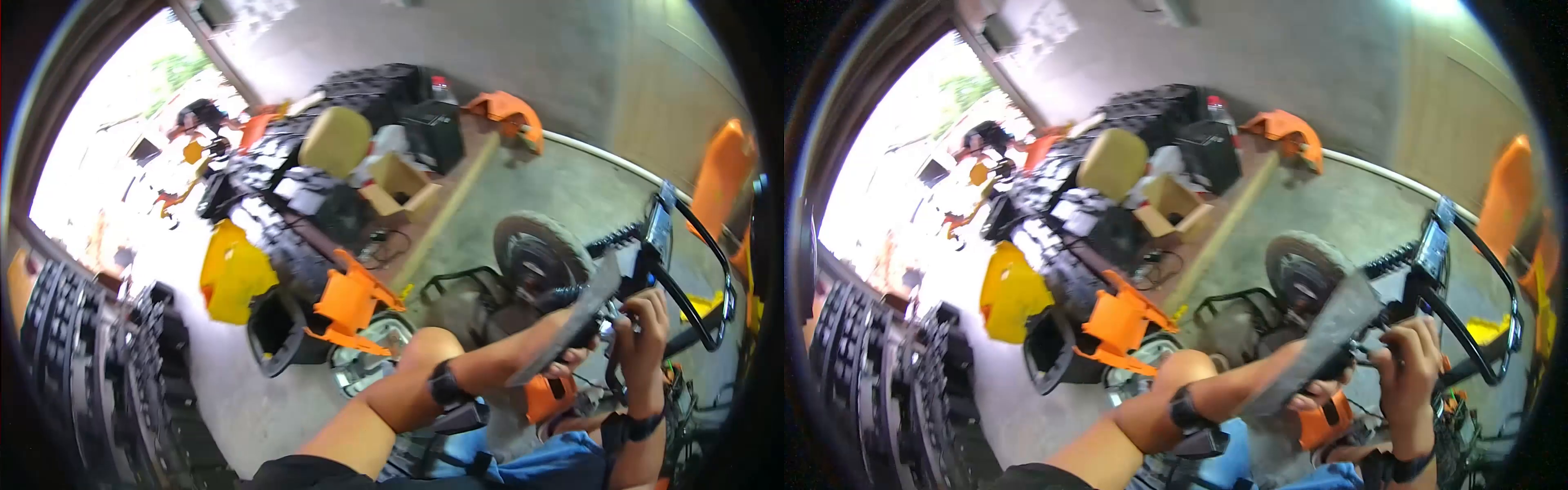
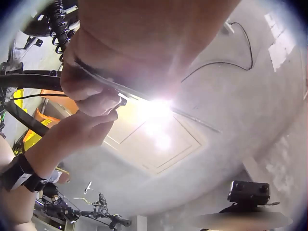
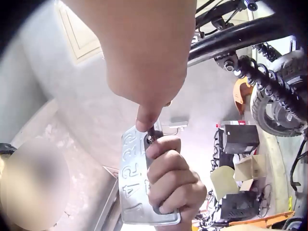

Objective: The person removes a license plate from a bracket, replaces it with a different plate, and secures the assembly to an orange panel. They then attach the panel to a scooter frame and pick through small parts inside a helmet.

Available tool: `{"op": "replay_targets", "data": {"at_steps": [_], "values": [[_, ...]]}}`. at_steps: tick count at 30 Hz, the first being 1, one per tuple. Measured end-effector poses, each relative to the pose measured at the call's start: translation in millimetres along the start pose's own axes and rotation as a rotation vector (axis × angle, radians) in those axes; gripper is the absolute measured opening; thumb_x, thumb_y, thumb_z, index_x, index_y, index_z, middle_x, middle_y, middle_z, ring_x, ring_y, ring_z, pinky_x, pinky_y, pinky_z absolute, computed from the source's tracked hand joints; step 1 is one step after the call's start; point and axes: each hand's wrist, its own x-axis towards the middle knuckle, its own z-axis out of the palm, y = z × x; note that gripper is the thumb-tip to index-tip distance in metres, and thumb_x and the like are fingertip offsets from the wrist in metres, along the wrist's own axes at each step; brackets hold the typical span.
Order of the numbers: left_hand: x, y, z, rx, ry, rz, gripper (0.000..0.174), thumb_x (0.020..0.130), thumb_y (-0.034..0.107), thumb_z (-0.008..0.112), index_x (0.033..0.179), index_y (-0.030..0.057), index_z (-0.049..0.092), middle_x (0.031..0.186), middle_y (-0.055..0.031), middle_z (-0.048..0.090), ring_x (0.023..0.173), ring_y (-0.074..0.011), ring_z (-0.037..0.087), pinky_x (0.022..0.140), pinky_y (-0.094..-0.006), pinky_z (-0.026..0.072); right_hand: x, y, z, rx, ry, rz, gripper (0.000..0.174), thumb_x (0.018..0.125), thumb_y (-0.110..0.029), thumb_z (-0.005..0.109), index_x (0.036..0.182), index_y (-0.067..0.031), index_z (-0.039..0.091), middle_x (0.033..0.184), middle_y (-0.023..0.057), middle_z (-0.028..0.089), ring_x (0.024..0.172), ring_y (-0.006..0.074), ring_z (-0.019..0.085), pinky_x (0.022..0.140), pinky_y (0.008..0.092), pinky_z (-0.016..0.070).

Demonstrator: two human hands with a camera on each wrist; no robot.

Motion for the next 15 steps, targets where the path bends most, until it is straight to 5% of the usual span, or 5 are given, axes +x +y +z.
{"op": "replay_targets", "data": {"at_steps": [2,8,9,15], "values": [[0.8,5.3,19.2,0.119,0.269,-0.032,0.042,0.102,0.044,0.042,0.1,0.0033,0.051,0.07,-0.003,0.047,0.047,-0.0068,0.044,0.032,-0.021,0.0352,2.7,-3.7,-4.1,-0.074,0.004,-0.064,0.033,0.083,-0.03,0.069,0.083,0.0002,0.056,0.077,0.0133,0.052,0.076,0.0327,0.051,0.067,0.0417,0.0425],[-5.9,3.0,41.7,0.208,0.352,0.072,0.042,0.102,0.044,0.041,0.094,0.0042,0.053,0.057,0.0028,0.041,0.038,-0.0051,0.038,0.03,-0.0204,0.0327,0.0,2.5,-6.8,-0.147,0.008,-0.165,0.037,0.084,-0.035,0.067,0.083,-0.0001,0.055,0.078,0.0129,0.051,0.077,0.0311,0.05,0.066,0.0406,0.0421],[-11.3,7.7,37.1,0.205,0.222,0.007,0.036,0.102,0.037,0.044,0.094,0.003,0.053,0.057,0.0014,0.042,0.037,-0.0072,0.041,0.029,-0.0214,0.0328,-2.6,4.9,-4.0,-0.065,-0.02,-0.118,0.037,0.086,-0.035,0.066,0.083,0.0001,0.055,0.078,0.0128,0.05,0.077,0.0303,0.05,0.066,0.0399,0.0417],[-11.8,6.6,30.9,0.242,0.165,0.057,0.033,0.1,0.033,0.049,0.093,0.0004,0.053,0.056,0.0008,0.042,0.036,-0.0084,0.041,0.029,-0.0222,0.0326,-3.4,2.9,3.5,0.022,-0.046,-0.046,0.042,0.091,-0.04,0.062,0.083,0.0006,0.055,0.077,0.012,0.048,0.075,0.0279,0.048,0.064,0.0376,0.0403]]}}
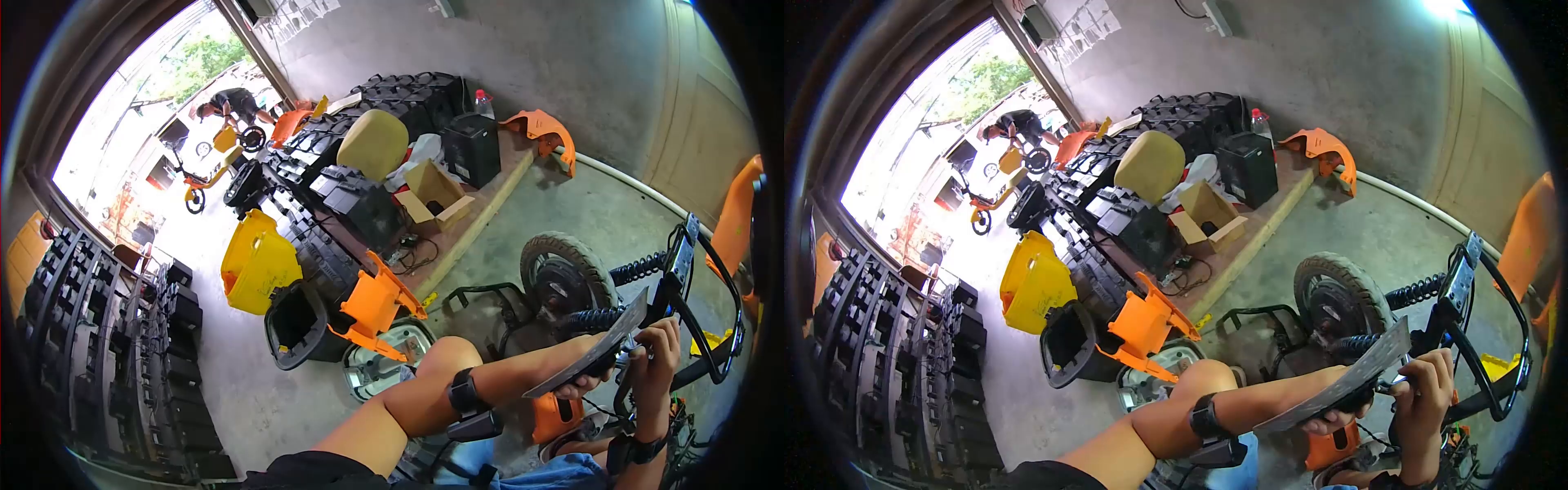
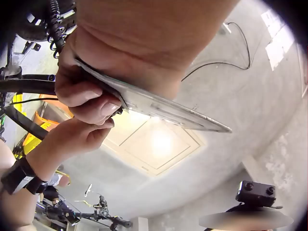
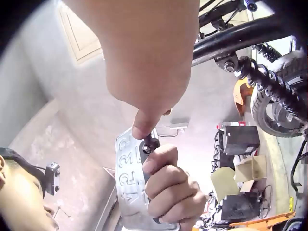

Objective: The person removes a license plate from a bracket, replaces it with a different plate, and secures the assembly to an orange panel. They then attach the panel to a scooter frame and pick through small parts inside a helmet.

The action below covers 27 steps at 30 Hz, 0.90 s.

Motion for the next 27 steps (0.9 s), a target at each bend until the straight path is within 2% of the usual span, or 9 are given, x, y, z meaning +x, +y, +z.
{"op": "replay_targets", "data": {"at_steps": [7,10,14,16,17,19,21,25,27], "values": [[-5.7,4.2,-1.4,-0.026,-0.066,0.001,0.03,0.101,0.029,0.047,0.098,-0.0006,0.052,0.058,-0.001,0.042,0.038,-0.0082,0.04,0.03,-0.0217,0.0337,-0.6,-1.5,5.1,0.044,0.031,0.026,0.042,0.088,-0.04,0.065,0.079,0.0005,0.055,0.073,0.0106,0.047,0.07,0.0258,0.047,0.059,0.0351,0.0379],[-7.2,-0.6,-4.6,-0.274,-0.117,-0.084,0.03,0.1,0.03,0.047,0.095,0.0002,0.052,0.067,-0.0035,0.044,0.045,-0.0076,0.043,0.03,-0.0216,0.0365,-3.5,2.0,12.6,0.147,0.101,0.063,0.041,0.084,-0.037,0.069,0.074,0.0001,0.055,0.07,0.0114,0.047,0.068,0.026,0.047,0.059,0.0357,0.037],[-8.2,-9.5,-13.2,-0.567,-0.184,-0.108,0.04,0.098,0.037,0.051,0.111,0.0002,0.05,0.071,-0.0066,0.047,0.05,-0.0182,0.05,0.038,-0.0274,0.0453,-10.6,-10.2,19.6,0.284,-0.004,0.313,0.016,0.087,-0.012,0.063,0.077,-0.0014,0.057,0.071,0.0096,0.054,0.068,0.0273,0.053,0.064,0.0359,0.0419],[6.6,-22.5,-44.5,-0.753,-0.251,-0.204,0.048,0.097,0.044,0.052,0.121,0.0021,0.049,0.076,-0.0096,0.051,0.055,-0.0275,0.056,0.046,-0.035,0.0507,-16.2,-19.1,25.6,0.537,-0.067,0.588,0.02,0.096,-0.013,0.058,0.081,-0.0001,0.059,0.072,0.0072,0.059,0.067,0.0153,0.057,0.062,0.0292,0.0445],[15.0,-25.9,-59.5,-0.761,-0.44,-0.247,0.049,0.096,0.042,0.054,0.123,0.0019,0.049,0.08,-0.0109,0.052,0.061,-0.0309,0.059,0.049,-0.0376,0.0516,-11.6,-30.3,24.1,0.672,-0.065,0.64,0.025,0.1,-0.018,0.055,0.084,0.0006,0.058,0.072,0.005,0.061,0.066,0.0098,0.056,0.059,0.025,0.0448],[17.1,-25.1,-46.0,-0.724,-0.49,-0.15,0.054,0.094,0.04,0.058,0.129,0.0002,0.046,0.086,-0.012,0.055,0.066,-0.0319,0.062,0.055,-0.0384,0.0529,-22.6,-25.4,25.2,0.783,-0.019,0.678,0.031,0.102,-0.024,0.054,0.085,0.0009,0.058,0.071,0.0045,0.062,0.068,0.0075,0.057,0.059,0.0247,0.0451],[-4.7,-14.1,-27.7,-0.553,-0.459,0.063,0.052,0.095,0.035,0.051,0.127,-0.0052,0.045,0.085,-0.0063,0.046,0.066,-0.0152,0.044,0.057,-0.024,0.0384,-19.5,-25.4,33.1,0.662,-0.089,0.716,0.032,0.101,-0.027,0.056,0.084,0.0006,0.059,0.072,0.0079,0.064,0.067,0.0111,0.059,0.06,0.0284,0.046],[-2.5,-5.8,-18.1,-0.398,-0.436,0.108,0.061,0.087,0.046,0.056,0.119,-0.0058,0.052,0.081,-0.0042,0.044,0.062,-0.0144,0.041,0.056,-0.0246,0.0342,-10.5,-15.8,24.8,0.674,-0.085,0.637,0.03,0.095,-0.028,0.062,0.083,-0.0007,0.063,0.076,0.0137,0.064,0.069,0.025,0.061,0.063,0.0355,0.0463],[-6.5,-5.5,-11.6,-0.375,-0.349,0.094,0.064,0.083,0.048,0.059,0.117,-0.0064,0.053,0.081,-0.0042,0.045,0.062,-0.0146,0.041,0.056,-0.0248,0.033,-5.4,-12.9,17.4,0.374,-0.056,0.369,0.031,0.093,-0.03,0.064,0.083,-0.0011,0.063,0.073,0.0126,0.061,0.066,0.0269,0.058,0.062,0.0363,0.0455]]}}
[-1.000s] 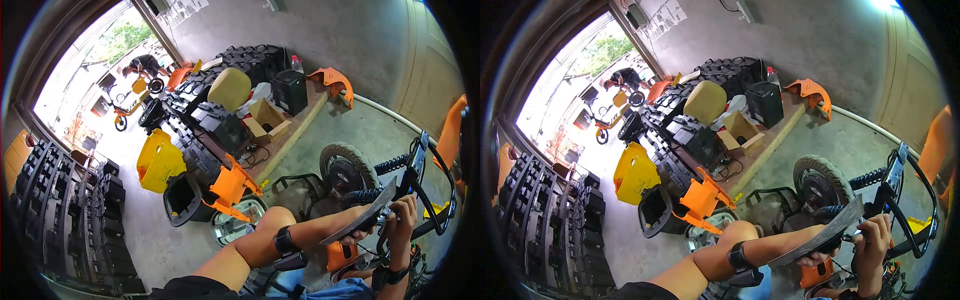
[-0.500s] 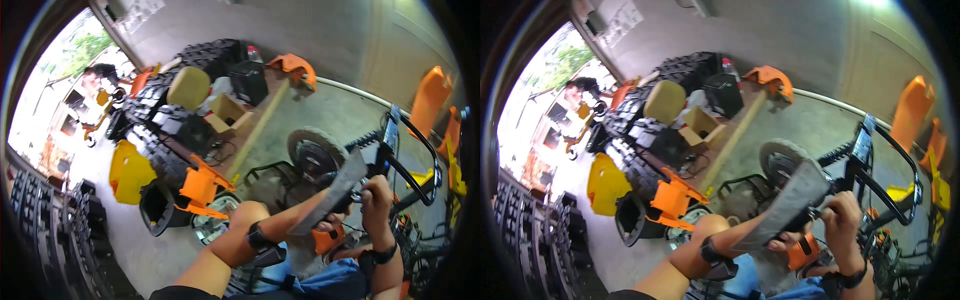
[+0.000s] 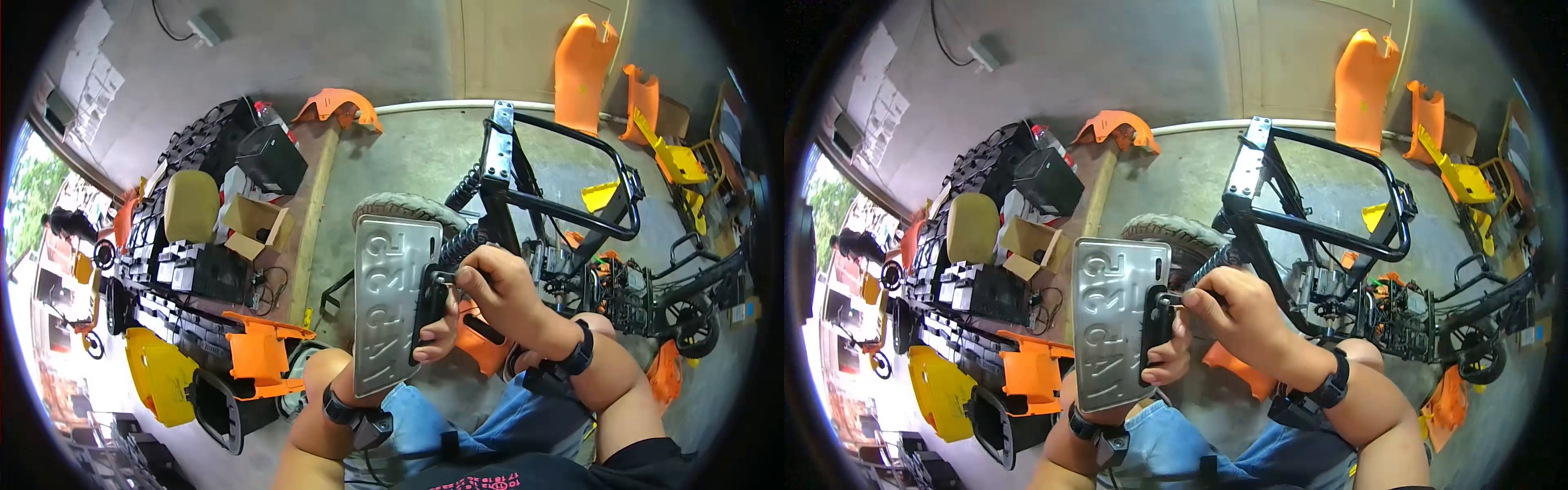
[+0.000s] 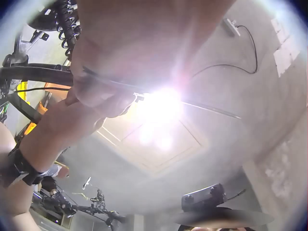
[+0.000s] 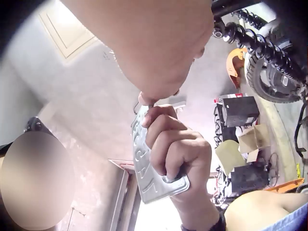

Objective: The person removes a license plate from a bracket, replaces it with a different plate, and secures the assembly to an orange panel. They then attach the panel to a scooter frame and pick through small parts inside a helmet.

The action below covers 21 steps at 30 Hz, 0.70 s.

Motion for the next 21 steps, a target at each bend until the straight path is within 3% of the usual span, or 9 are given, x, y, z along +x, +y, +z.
{"op": "replay_targets", "data": {"at_steps": [4,5,8,9,12,14,16,21], "values": [[2.1,-1.9,0.7,-0.108,-0.021,0.008,0.063,0.083,0.044,0.059,0.12,-0.0072,0.051,0.084,-0.0045,0.045,0.065,-0.0144,0.041,0.056,-0.025,0.0333,5.0,0.1,-9.6,-0.131,0.115,-0.196,0.025,0.086,-0.026,0.072,0.081,-0.0037,0.063,0.071,0.0093,0.059,0.066,0.0274,0.055,0.061,0.0351,0.0446],[1.2,-1.4,0.6,-0.158,0.011,0.009,0.063,0.083,0.042,0.059,0.121,-0.0075,0.05,0.086,-0.0053,0.045,0.068,-0.0148,0.042,0.057,-0.0256,0.0346,8.0,8.5,-12.0,-0.208,0.152,-0.329,0.024,0.08,-0.025,0.077,0.08,-0.0051,0.064,0.072,0.0074,0.059,0.066,0.026,0.055,0.06,0.0348,0.0449],[-0.2,-1.7,-4.1,-0.256,0.032,-0.014,0.063,0.085,0.039,0.06,0.124,-0.0082,0.047,0.091,-0.0075,0.046,0.074,-0.016,0.043,0.059,-0.0267,0.0371,13.9,6.7,-25.9,-0.319,0.145,-0.44,0.026,0.076,-0.027,0.079,0.08,-0.0056,0.064,0.073,0.0063,0.059,0.066,0.0249,0.055,0.06,0.0355,0.0462],[-0.2,-1.9,-5.7,-0.302,0.018,-0.044,0.062,0.086,0.037,0.06,0.126,-0.0087,0.046,0.094,-0.0089,0.047,0.077,-0.0167,0.044,0.059,-0.0274,0.0383,14.4,7.7,-27.7,-0.339,0.154,-0.458,0.029,0.071,-0.028,0.082,0.08,-0.0066,0.065,0.074,0.0051,0.059,0.068,0.0239,0.056,0.06,0.0346,0.0478],[-2.0,-3.5,-1.4,-0.215,0.122,-0.063,0.058,0.089,0.034,0.057,0.125,-0.0094,0.046,0.095,-0.0107,0.048,0.074,-0.017,0.044,0.058,-0.0278,0.0394,16.0,6.4,-37.1,-0.378,0.114,-0.497,0.03,0.069,-0.029,0.083,0.08,-0.0072,0.065,0.074,0.0044,0.06,0.069,0.0233,0.057,0.06,0.0335,0.0487],[-0.4,-4.8,-8.0,-0.236,0.038,-0.076,0.056,0.091,0.034,0.056,0.125,-0.0094,0.046,0.095,-0.0118,0.049,0.074,-0.0176,0.045,0.056,-0.0289,0.0406,17.1,4.4,-41.3,-0.381,0.114,-0.516,0.03,0.069,-0.029,0.083,0.08,-0.0075,0.065,0.074,0.0041,0.06,0.069,0.023,0.057,0.06,0.033,0.0488],[-2.3,-2.6,-1.5,-0.164,0.225,-0.094,0.056,0.091,0.035,0.056,0.125,-0.0088,0.047,0.093,-0.0116,0.048,0.074,-0.0178,0.046,0.053,-0.0284,0.0404,17.0,3.9,-43.1,-0.381,0.111,-0.538,0.03,0.068,-0.029,0.083,0.08,-0.0078,0.065,0.074,0.0038,0.06,0.069,0.0227,0.057,0.059,0.0326,0.049],[-1.4,-3.7,6.4,-0.046,0.245,-0.066,0.056,0.091,0.036,0.055,0.125,-0.0083,0.047,0.099,-0.0143,0.051,0.074,-0.0177,0.046,0.051,-0.0265,0.0388,14.8,10.3,-40.8,-0.312,0.071,-0.472,0.029,0.071,-0.028,0.082,0.08,-0.0078,0.065,0.074,0.0046,0.06,0.068,0.0242,0.056,0.061,0.0344,0.048]]}}
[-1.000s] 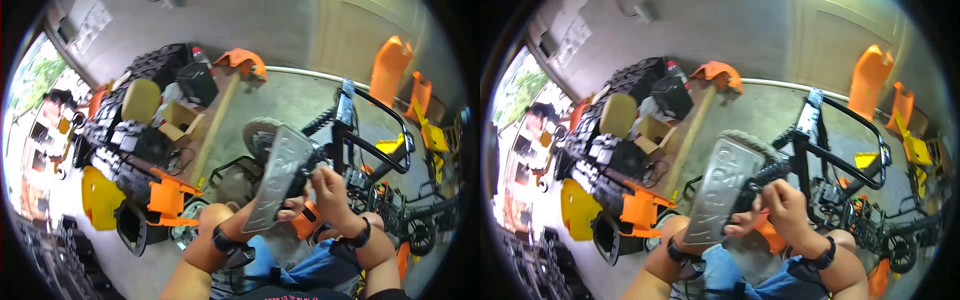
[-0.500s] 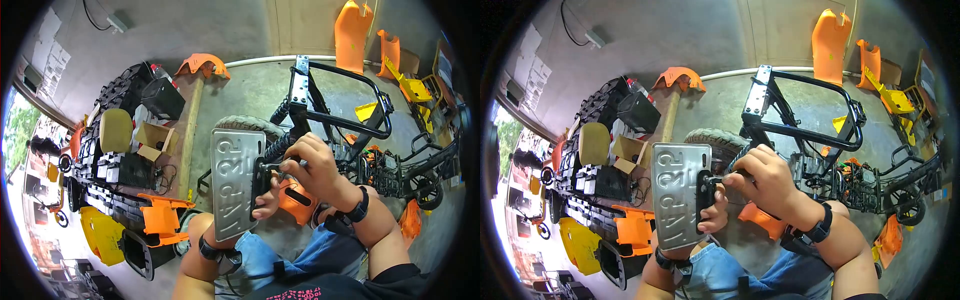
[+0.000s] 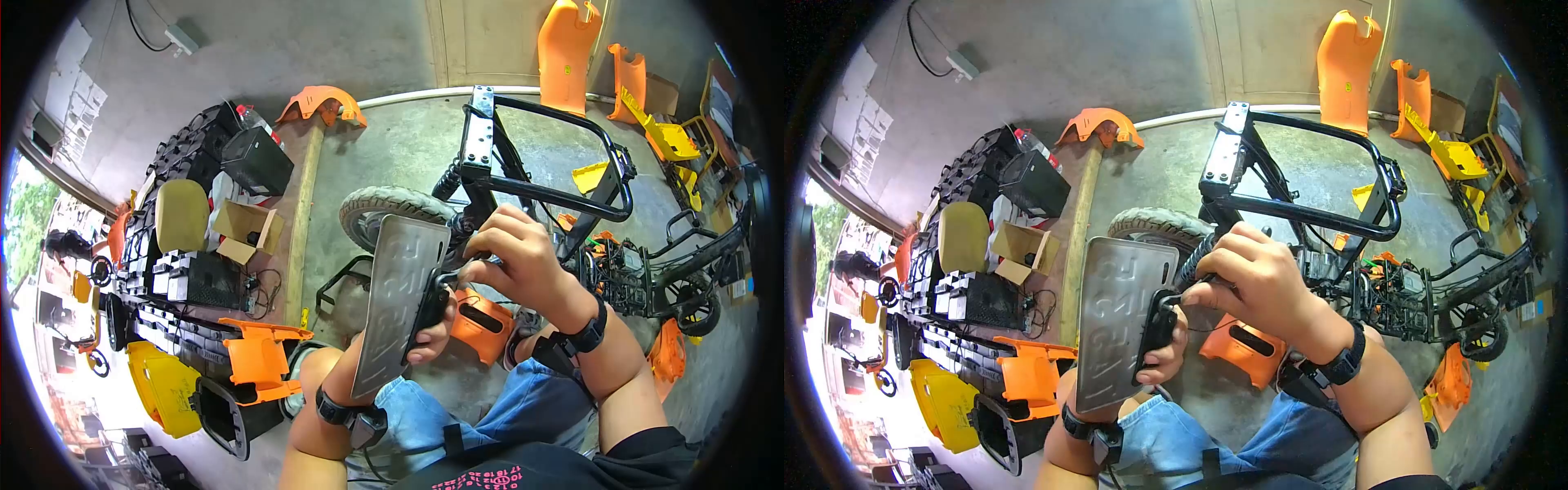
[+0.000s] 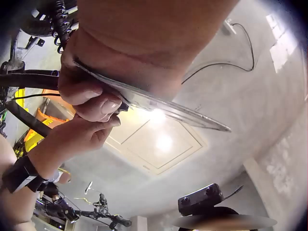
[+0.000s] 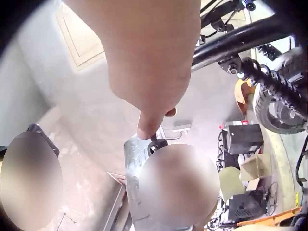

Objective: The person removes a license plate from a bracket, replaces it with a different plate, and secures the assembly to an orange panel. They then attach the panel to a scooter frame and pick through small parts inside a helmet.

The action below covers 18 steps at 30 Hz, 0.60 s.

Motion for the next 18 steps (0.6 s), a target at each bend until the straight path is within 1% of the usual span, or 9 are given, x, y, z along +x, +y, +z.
{"op": "replay_targets", "data": {"at_steps": [2,4,5,7,11,13,14,16,18], "values": [[-0.8,0.4,0.5,0.052,0.059,0.055,0.056,0.091,0.036,0.056,0.124,-0.0082,0.047,0.102,-0.0154,0.052,0.073,-0.0174,0.045,0.051,-0.0257,0.0381,-5.1,1.1,8.8,0.04,-0.008,0.046,0.028,0.071,-0.029,0.082,0.08,-0.0078,0.065,0.074,0.0048,0.06,0.068,0.0246,0.056,0.061,0.0347,0.0477],[0.9,1.9,-6.3,0.027,-0.089,0.066,0.059,0.089,0.037,0.057,0.127,-0.0074,0.046,0.108,-0.0166,0.054,0.074,-0.0172,0.044,0.053,-0.0267,0.0376,-8.5,0.0,15.9,0.083,-0.014,0.12,0.027,0.072,-0.028,0.081,0.08,-0.0079,0.064,0.073,0.0049,0.06,0.068,0.0251,0.056,0.061,0.0348,0.048],[-1.3,1.5,-7.1,0.028,-0.089,0.066,0.059,0.089,0.037,0.057,0.127,-0.0074,0.046,0.108,-0.0166,0.054,0.074,-0.0172,0.044,0.053,-0.0267,0.0376,-7.5,-0.5,15.9,0.083,-0.013,0.12,0.027,0.072,-0.028,0.081,0.08,-0.0079,0.064,0.073,0.0049,0.06,0.068,0.0251,0.056,0.061,0.0348,0.048],[-5.5,1.1,-1.3,-0.177,-0.024,0.019,0.062,0.088,0.037,0.058,0.131,-0.0068,0.045,0.111,-0.0162,0.053,0.076,-0.0173,0.043,0.056,-0.0276,0.0371,-1.8,-4.0,12.1,-0.007,0.051,0.04,0.028,0.07,-0.028,0.082,0.08,-0.0077,0.065,0.074,0.0046,0.06,0.07,0.0243,0.057,0.062,0.034,0.0487],[-4.9,-1.7,-5.0,-0.202,-0.066,0.032,0.064,0.088,0.037,0.058,0.133,-0.0065,0.044,0.113,-0.0162,0.053,0.078,-0.0177,0.043,0.059,-0.0284,0.0371,4.8,-5.7,7.1,-0.038,0.094,-0.025,0.03,0.067,-0.028,0.083,0.081,-0.0075,0.065,0.075,0.004,0.061,0.071,0.0231,0.058,0.062,0.0331,0.0494],[-0.8,-0.2,-13.9,-0.25,-0.205,-0.04,0.064,0.088,0.038,0.057,0.133,-0.0056,0.044,0.113,-0.016,0.052,0.078,-0.0178,0.043,0.058,-0.0283,0.0369,5.4,-5.4,5.5,-0.028,0.082,-0.048,0.032,0.066,-0.028,0.083,0.081,-0.0072,0.065,0.076,0.0037,0.061,0.071,0.0226,0.059,0.062,0.0327,0.0497],[-2.5,0.1,-11.9,-0.25,-0.205,-0.04,0.064,0.088,0.038,0.057,0.133,-0.0056,0.044,0.113,-0.016,0.052,0.078,-0.0178,0.043,0.058,-0.0283,0.0369,5.5,-5.2,5.1,-0.028,0.082,-0.048,0.032,0.066,-0.028,0.083,0.081,-0.0072,0.065,0.076,0.0037,0.061,0.071,0.0226,0.059,0.062,0.0327,0.0497],[-6.6,1.5,0.1,-0.248,-0.028,-0.033,0.06,0.09,0.037,0.056,0.133,-0.0046,0.044,0.109,-0.015,0.052,0.077,-0.0177,0.043,0.058,-0.0291,0.0389,5.5,-4.8,4.7,-0.027,0.087,-0.068,0.033,0.065,-0.029,0.083,0.081,-0.0069,0.065,0.076,0.0037,0.061,0.072,0.0228,0.059,0.062,0.0328,0.0499],[-5.7,2.1,-7.8,-0.255,-0.052,-0.068,0.058,0.092,0.036,0.055,0.133,-0.0044,0.045,0.108,-0.0148,0.051,0.078,-0.0183,0.044,0.059,-0.0301,0.0404,6.2,-3.3,1.8,-0.042,0.082,-0.098,0.033,0.065,-0.03,0.082,0.082,-0.0069,0.065,0.076,0.0035,0.061,0.073,0.0229,0.059,0.062,0.0328,0.05]]}}
